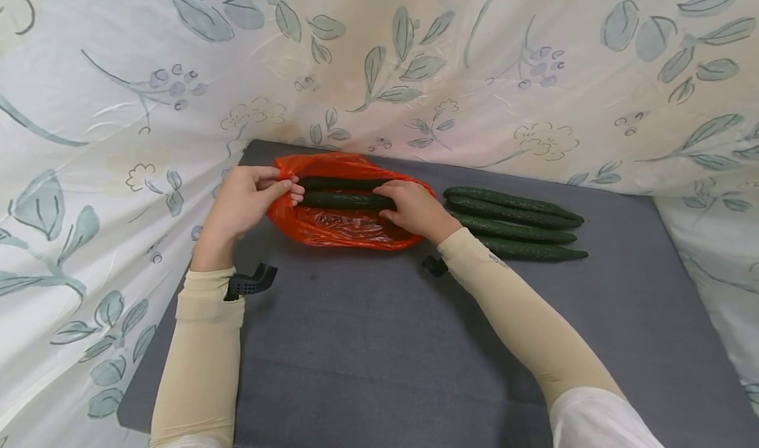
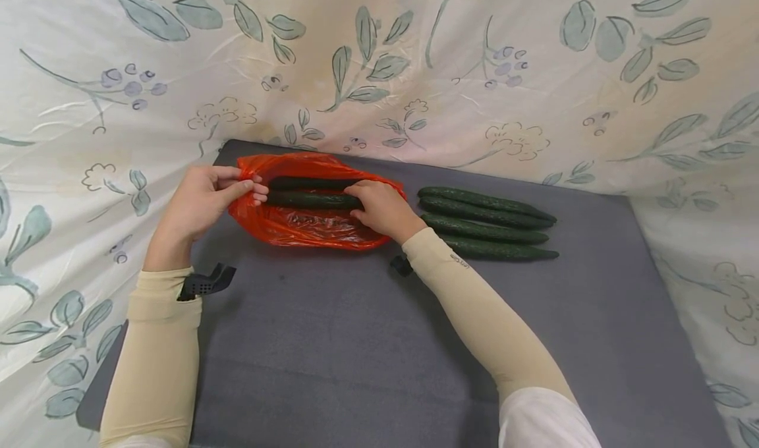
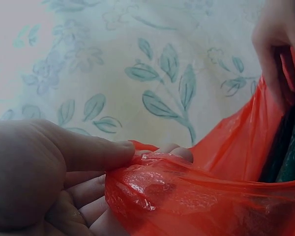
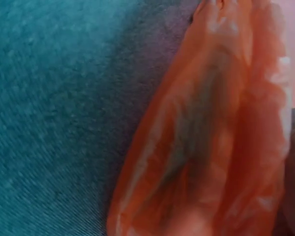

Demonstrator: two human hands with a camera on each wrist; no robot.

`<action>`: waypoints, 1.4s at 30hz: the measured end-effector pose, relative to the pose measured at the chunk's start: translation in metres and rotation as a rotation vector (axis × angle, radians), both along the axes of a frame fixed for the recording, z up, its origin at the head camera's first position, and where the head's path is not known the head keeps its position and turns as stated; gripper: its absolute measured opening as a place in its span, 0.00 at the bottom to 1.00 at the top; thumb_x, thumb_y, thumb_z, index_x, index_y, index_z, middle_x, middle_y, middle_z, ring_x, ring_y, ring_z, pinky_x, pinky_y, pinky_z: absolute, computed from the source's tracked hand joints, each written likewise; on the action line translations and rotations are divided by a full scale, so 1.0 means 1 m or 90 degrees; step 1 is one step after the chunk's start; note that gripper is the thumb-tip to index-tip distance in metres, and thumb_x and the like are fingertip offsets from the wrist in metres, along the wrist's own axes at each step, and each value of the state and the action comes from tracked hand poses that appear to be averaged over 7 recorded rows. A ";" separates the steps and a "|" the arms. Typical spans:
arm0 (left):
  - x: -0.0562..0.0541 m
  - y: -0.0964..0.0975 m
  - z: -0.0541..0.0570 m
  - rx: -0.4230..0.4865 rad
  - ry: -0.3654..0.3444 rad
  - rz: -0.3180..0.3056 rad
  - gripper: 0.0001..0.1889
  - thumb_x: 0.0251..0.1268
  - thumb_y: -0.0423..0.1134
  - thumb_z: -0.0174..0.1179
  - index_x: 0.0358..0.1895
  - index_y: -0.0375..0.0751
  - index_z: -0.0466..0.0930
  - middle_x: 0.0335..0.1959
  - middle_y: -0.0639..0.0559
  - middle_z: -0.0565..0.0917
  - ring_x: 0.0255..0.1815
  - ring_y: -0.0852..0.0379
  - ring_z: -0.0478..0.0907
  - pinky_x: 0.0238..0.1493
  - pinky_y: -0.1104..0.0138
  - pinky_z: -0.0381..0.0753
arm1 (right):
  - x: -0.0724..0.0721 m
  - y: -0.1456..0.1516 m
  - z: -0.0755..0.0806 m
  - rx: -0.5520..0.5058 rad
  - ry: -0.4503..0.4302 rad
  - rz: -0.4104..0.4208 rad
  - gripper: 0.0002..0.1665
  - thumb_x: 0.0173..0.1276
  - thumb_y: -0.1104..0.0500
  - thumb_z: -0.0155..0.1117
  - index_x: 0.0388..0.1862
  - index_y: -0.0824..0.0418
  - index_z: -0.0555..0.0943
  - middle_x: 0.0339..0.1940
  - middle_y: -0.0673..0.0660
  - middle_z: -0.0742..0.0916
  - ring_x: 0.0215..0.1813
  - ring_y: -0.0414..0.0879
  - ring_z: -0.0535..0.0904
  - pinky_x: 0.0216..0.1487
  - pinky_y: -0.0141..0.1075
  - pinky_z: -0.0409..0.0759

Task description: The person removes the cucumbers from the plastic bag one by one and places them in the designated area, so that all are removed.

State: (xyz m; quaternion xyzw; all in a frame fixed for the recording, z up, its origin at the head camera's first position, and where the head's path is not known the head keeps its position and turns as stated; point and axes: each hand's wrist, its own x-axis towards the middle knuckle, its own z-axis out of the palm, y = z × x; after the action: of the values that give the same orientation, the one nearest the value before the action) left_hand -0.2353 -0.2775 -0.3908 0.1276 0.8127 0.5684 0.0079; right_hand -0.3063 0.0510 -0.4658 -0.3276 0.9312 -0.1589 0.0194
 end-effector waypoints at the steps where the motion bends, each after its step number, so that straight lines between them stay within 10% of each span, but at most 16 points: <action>1: 0.000 0.000 0.000 0.001 -0.001 -0.001 0.13 0.83 0.29 0.60 0.58 0.19 0.84 0.45 0.29 0.90 0.37 0.60 0.90 0.45 0.72 0.87 | -0.001 0.000 -0.001 -0.001 -0.002 -0.003 0.33 0.75 0.56 0.77 0.75 0.61 0.80 0.72 0.60 0.84 0.73 0.57 0.78 0.75 0.51 0.74; 42: -0.001 0.004 -0.002 0.004 0.006 0.001 0.12 0.82 0.27 0.61 0.58 0.19 0.84 0.45 0.29 0.90 0.39 0.58 0.92 0.47 0.70 0.88 | -0.016 -0.012 -0.017 0.013 0.074 -0.094 0.21 0.70 0.63 0.79 0.61 0.60 0.91 0.56 0.58 0.92 0.57 0.55 0.88 0.65 0.51 0.83</action>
State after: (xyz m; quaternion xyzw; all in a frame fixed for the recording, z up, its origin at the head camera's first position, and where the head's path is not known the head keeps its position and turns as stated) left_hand -0.2364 -0.2740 -0.3929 0.1301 0.8110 0.5704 0.0032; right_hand -0.3220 0.0391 -0.4826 -0.2666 0.9539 -0.1309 -0.0431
